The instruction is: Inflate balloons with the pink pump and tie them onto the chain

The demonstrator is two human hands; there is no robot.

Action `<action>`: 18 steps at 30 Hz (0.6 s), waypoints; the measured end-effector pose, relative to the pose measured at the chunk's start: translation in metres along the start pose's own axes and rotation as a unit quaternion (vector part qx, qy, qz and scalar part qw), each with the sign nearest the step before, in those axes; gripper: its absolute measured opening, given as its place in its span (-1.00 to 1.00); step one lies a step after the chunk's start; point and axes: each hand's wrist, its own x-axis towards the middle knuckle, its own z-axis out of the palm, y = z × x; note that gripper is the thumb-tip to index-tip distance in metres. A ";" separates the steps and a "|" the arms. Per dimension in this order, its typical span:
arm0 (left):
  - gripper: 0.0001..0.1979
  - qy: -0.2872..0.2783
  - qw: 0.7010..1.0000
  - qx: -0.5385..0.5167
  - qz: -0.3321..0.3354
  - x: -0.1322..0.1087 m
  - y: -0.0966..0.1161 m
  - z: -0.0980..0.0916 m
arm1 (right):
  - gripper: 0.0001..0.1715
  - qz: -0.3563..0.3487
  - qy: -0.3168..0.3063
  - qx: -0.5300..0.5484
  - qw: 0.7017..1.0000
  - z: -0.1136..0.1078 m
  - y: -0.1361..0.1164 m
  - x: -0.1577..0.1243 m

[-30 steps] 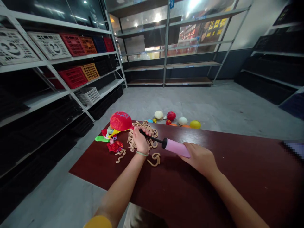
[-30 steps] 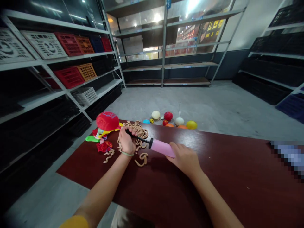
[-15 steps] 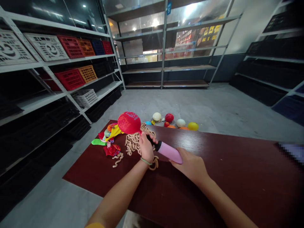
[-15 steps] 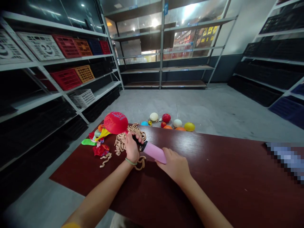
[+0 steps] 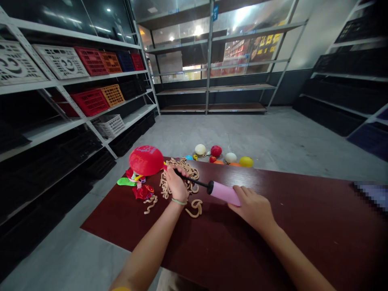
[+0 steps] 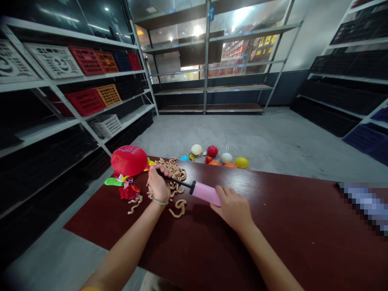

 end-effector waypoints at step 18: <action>-0.83 0.041 0.999 -0.022 0.023 0.024 0.020 -0.004 | -0.62 -0.006 0.032 -0.051 0.998 0.001 0.019 0.004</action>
